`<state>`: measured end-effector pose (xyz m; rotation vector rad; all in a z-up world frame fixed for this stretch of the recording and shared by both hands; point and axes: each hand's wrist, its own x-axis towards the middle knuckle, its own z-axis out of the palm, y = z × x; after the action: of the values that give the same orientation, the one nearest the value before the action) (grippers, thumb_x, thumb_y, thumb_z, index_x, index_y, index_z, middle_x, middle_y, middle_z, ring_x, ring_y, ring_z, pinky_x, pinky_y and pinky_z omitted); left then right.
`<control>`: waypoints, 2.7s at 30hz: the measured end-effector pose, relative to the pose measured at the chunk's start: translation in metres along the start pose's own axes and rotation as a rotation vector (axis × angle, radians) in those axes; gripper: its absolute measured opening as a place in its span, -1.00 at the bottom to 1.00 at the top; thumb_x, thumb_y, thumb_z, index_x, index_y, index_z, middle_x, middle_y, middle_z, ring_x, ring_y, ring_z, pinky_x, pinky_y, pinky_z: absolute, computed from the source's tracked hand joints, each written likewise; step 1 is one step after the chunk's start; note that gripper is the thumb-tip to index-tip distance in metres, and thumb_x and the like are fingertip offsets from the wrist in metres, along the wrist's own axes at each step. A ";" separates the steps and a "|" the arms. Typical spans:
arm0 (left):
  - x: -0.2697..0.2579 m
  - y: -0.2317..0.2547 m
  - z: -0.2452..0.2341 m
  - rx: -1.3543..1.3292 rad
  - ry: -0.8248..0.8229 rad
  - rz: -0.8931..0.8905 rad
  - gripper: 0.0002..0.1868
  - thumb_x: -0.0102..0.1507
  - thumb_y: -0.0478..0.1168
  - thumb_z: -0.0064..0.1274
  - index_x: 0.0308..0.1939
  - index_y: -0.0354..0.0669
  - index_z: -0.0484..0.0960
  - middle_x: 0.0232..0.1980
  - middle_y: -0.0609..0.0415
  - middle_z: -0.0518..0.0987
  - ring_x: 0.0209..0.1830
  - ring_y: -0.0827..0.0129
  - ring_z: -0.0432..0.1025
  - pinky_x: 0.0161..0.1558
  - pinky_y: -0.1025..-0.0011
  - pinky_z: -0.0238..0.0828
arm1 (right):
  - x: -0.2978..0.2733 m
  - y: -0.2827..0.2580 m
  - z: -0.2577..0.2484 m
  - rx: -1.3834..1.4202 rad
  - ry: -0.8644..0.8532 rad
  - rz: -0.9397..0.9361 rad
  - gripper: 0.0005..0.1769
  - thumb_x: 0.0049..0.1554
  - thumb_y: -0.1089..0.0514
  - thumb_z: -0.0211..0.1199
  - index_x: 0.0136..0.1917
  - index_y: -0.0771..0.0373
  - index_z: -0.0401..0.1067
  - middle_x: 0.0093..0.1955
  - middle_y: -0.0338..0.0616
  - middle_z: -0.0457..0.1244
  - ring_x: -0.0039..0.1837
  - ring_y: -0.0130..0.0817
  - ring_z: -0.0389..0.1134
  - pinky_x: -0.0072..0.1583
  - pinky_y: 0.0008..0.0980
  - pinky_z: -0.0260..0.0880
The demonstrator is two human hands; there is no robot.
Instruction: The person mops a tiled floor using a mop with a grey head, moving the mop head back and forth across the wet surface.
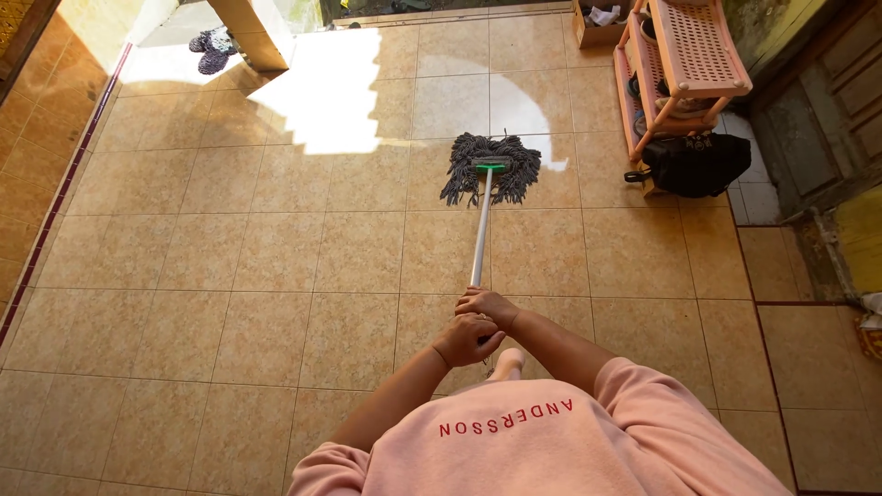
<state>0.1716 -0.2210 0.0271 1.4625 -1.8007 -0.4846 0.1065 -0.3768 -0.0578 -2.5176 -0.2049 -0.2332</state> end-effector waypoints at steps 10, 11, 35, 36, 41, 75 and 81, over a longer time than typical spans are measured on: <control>0.079 0.144 -0.137 -0.384 -0.062 0.339 -0.78 0.25 -0.22 0.17 -0.45 -0.16 0.50 -0.50 0.13 0.40 -0.46 0.32 0.29 -0.35 0.39 0.23 | 0.017 -0.102 -0.129 0.383 0.379 -0.266 -0.80 -0.10 0.17 0.31 -0.34 0.24 0.31 -0.32 -0.11 0.26 -0.27 -0.16 0.34 -0.17 -0.29 0.37; 0.083 0.145 -0.140 -0.414 -0.085 0.394 -0.76 0.25 -0.21 0.17 -0.46 -0.16 0.49 -0.49 0.11 0.40 -0.48 0.32 0.29 -0.34 0.37 0.22 | 0.015 -0.102 -0.130 0.447 0.379 -0.281 -0.76 -0.09 0.18 0.31 -0.38 0.26 0.26 -0.36 -0.10 0.24 -0.31 -0.15 0.33 -0.19 -0.28 0.35; 0.077 -0.061 0.006 0.005 0.228 0.109 -0.71 0.26 -0.33 0.14 -0.57 -0.23 0.52 -0.48 0.03 0.47 -0.41 0.17 0.38 -0.30 0.25 0.33 | 0.019 0.071 -0.048 0.107 0.076 0.102 -0.73 0.00 0.13 0.28 0.00 0.11 0.58 0.17 -0.26 0.39 0.41 -0.27 0.24 0.46 -0.24 0.09; 0.074 -0.049 0.004 0.002 0.220 0.113 -0.71 0.26 -0.32 0.14 -0.57 -0.23 0.53 -0.49 0.04 0.48 -0.41 0.18 0.38 -0.29 0.24 0.33 | 0.016 0.062 -0.052 0.114 0.102 0.083 -0.74 0.01 0.13 0.27 0.00 0.09 0.59 0.16 -0.29 0.40 0.38 -0.30 0.28 0.45 -0.26 0.15; 0.086 0.033 -0.047 -0.151 0.097 0.125 -0.74 0.31 -0.32 0.08 -0.50 -0.25 0.56 -0.48 0.04 0.48 -0.48 0.25 0.35 -0.37 0.33 0.31 | 0.011 -0.022 -0.106 0.161 0.239 0.085 -0.79 0.06 0.09 0.29 -0.02 0.00 0.62 0.04 -0.36 0.45 0.15 -0.35 0.44 0.27 -0.35 0.44; 0.043 -0.001 -0.009 0.031 0.055 0.099 -0.80 0.21 -0.27 0.23 -0.45 -0.19 0.52 -0.33 0.03 0.48 -0.23 0.12 0.39 -0.08 0.25 0.35 | -0.007 0.064 -0.019 0.111 0.025 0.158 -0.78 0.00 0.18 0.34 -0.03 0.13 0.55 0.24 -0.16 0.35 0.54 -0.03 0.06 0.46 -0.14 0.07; 0.053 0.062 -0.062 0.059 -0.008 0.167 -0.68 0.19 -0.29 0.23 -0.61 -0.18 0.46 -0.53 0.07 0.41 -0.47 0.17 0.30 -0.23 0.26 0.27 | 0.001 0.017 -0.042 0.200 0.226 -0.042 -0.89 -0.01 0.17 0.37 -0.23 0.24 0.50 -0.09 -0.11 0.36 0.16 -0.19 0.34 0.35 -0.11 0.21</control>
<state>0.1734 -0.2436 0.1273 1.3360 -1.9388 -0.3569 0.1059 -0.4152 -0.0327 -2.2692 -0.1810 -0.4864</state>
